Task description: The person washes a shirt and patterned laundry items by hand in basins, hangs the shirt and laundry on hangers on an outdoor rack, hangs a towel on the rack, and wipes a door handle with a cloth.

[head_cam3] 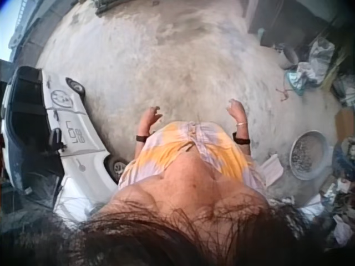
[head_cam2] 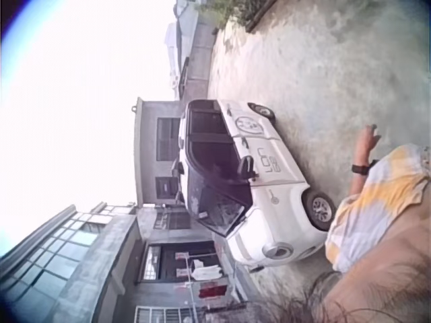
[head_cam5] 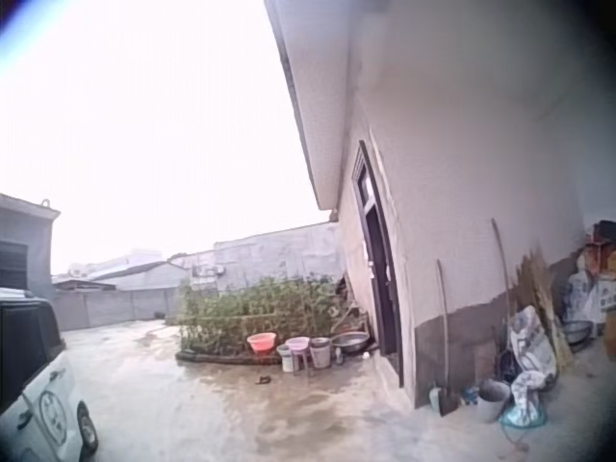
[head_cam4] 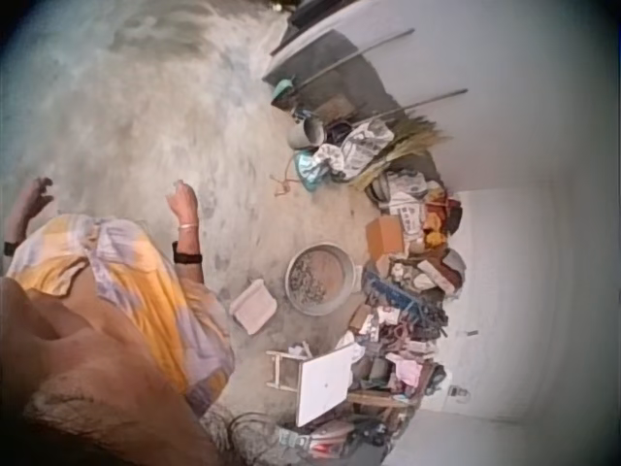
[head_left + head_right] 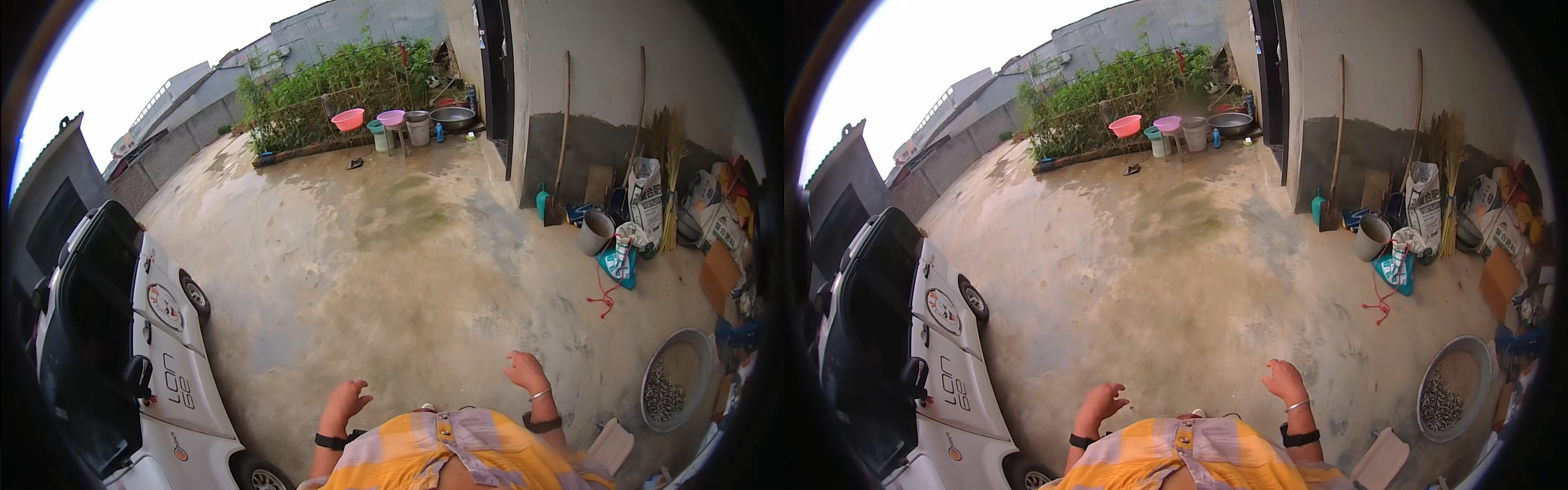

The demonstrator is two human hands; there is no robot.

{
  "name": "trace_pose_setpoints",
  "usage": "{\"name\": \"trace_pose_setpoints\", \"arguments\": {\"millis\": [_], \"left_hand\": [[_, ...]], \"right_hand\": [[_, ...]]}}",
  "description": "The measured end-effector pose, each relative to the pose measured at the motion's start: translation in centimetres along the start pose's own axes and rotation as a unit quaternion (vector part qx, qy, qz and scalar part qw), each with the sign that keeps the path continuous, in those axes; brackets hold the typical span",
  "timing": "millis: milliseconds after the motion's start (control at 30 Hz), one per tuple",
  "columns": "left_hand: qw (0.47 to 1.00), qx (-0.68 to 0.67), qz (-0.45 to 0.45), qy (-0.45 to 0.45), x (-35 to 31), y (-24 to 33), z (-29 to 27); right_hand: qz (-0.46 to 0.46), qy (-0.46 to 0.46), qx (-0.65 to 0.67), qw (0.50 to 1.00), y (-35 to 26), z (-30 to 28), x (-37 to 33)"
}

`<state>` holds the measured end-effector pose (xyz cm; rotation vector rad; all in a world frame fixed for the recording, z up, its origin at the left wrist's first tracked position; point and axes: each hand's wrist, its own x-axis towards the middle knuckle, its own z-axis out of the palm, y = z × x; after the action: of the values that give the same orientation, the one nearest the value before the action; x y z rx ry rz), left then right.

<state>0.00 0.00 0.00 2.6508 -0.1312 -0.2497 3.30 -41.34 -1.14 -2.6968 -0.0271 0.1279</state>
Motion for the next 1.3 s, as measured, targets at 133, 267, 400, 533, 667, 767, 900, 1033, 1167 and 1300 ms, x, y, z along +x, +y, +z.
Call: {"name": "trace_pose_setpoints", "arguments": {"millis": [133,267,400,533,667,767,900,1033,1167,1300], "left_hand": [[0.997,0.020,-0.049,-0.058,21.0,-4.4,-3.0],[0.996,0.001,-0.089,-0.019,31.4,-6.0,-2.2],[0.996,0.017,-0.075,0.038,44.3,-5.8,-3.9],[0.997,0.056,0.037,-0.035,63.9,0.5,-9.7],[0.990,0.035,0.098,-0.096,79.7,4.8,-9.1],[0.987,0.018,0.145,-0.066,90.0,5.4,-8.4],[0.989,0.032,0.086,-0.114,105.0,9.0,-12.5],[0.997,0.049,0.050,-0.022,117.9,12.2,-18.1],[0.999,0.023,0.037,0.006,129.9,15.0,-20.7],[0.992,0.055,0.023,-0.108,142.3,14.9,-20.3]], "right_hand": [[-0.010,-0.025,0.085,0.996,-2.0,-1.7,22.5],[0.027,-0.035,0.005,0.999,3.2,-0.4,29.6],[0.069,-0.035,-0.023,0.997,6.9,-2.5,36.4],[0.121,0.047,0.086,0.988,7.2,-7.9,52.5],[0.170,0.083,0.076,0.979,11.8,-8.3,63.8],[0.196,0.018,0.044,0.979,16.3,-5.8,70.4],[0.207,-0.044,0.052,0.976,19.3,-11.0,85.3],[0.152,0.034,0.018,0.988,19.0,-19.8,105.2],[0.071,0.042,0.030,0.996,18.3,-26.2,122.1],[0.052,0.082,0.094,0.991,18.5,-28.4,134.7]]}}
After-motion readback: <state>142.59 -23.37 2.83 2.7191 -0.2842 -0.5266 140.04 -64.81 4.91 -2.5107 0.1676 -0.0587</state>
